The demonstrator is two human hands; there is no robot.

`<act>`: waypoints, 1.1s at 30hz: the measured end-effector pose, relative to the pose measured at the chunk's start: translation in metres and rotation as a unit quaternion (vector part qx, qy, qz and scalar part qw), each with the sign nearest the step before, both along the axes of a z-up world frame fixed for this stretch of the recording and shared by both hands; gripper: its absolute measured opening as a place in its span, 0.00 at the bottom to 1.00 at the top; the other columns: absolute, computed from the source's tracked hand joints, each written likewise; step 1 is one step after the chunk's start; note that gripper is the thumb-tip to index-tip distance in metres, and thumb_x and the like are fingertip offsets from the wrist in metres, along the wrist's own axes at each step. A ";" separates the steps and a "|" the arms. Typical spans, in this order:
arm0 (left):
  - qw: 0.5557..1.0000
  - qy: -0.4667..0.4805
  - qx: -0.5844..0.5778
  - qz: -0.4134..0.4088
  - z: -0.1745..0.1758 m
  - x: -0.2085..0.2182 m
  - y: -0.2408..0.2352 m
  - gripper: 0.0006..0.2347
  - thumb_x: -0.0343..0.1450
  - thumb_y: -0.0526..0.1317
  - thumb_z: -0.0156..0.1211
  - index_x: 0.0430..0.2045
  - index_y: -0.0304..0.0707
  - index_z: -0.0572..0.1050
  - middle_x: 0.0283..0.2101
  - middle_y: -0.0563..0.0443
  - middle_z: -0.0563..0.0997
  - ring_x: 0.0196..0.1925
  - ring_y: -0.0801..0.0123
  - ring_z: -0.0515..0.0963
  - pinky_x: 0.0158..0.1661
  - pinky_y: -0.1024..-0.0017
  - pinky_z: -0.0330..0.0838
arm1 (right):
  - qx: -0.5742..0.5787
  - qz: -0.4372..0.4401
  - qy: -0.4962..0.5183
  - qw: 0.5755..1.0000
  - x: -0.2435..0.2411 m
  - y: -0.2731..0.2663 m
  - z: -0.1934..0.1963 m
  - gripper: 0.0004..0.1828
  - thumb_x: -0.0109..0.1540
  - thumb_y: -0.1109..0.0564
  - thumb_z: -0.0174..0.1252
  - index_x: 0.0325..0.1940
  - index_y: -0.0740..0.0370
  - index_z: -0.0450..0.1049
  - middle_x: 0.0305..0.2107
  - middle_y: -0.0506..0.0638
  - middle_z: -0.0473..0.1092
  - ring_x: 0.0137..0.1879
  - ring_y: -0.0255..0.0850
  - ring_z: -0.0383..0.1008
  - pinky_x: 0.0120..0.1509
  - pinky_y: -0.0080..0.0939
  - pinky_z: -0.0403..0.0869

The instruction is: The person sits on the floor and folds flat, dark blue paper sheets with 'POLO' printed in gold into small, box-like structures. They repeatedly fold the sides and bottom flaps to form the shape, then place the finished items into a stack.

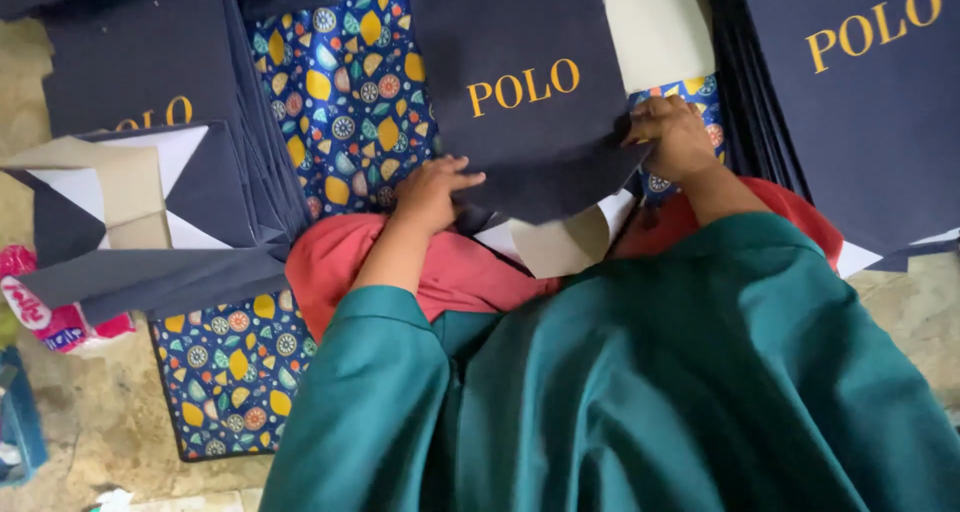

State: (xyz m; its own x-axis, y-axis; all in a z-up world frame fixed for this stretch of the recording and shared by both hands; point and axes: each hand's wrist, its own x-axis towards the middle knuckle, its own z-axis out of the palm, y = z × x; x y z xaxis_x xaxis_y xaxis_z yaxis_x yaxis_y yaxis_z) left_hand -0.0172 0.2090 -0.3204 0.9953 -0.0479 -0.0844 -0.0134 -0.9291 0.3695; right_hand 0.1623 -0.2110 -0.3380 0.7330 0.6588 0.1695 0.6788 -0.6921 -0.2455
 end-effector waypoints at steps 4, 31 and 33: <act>0.945 0.315 0.068 -0.051 0.086 0.002 -0.023 0.30 0.70 0.33 0.57 0.63 0.81 0.68 0.79 0.62 0.52 0.79 0.59 0.52 0.73 0.47 0.48 | -0.081 0.028 0.101 0.991 -0.006 0.003 0.005 0.18 0.51 0.57 0.68 0.43 0.38 0.83 0.51 0.39 0.74 0.59 0.48 0.75 0.64 0.52 0.74; 0.965 0.261 0.007 -0.001 0.040 0.049 -0.010 0.41 0.70 0.25 0.56 0.71 0.85 0.54 0.80 0.56 0.32 0.81 0.54 0.40 0.73 0.41 0.47 | 0.049 -0.073 0.224 0.971 -0.011 0.019 0.050 0.24 0.66 0.68 0.59 0.59 0.41 0.81 0.64 0.65 0.66 0.63 0.69 0.70 0.68 0.62 0.72; 0.953 0.284 0.092 -0.045 0.027 0.055 -0.010 0.41 0.71 0.28 0.58 0.72 0.86 0.50 0.80 0.51 0.32 0.81 0.52 0.38 0.74 0.42 0.43 | -0.016 -0.075 0.215 0.974 -0.007 0.016 0.042 0.25 0.67 0.68 0.57 0.59 0.38 0.80 0.66 0.64 0.65 0.66 0.70 0.69 0.71 0.63 0.70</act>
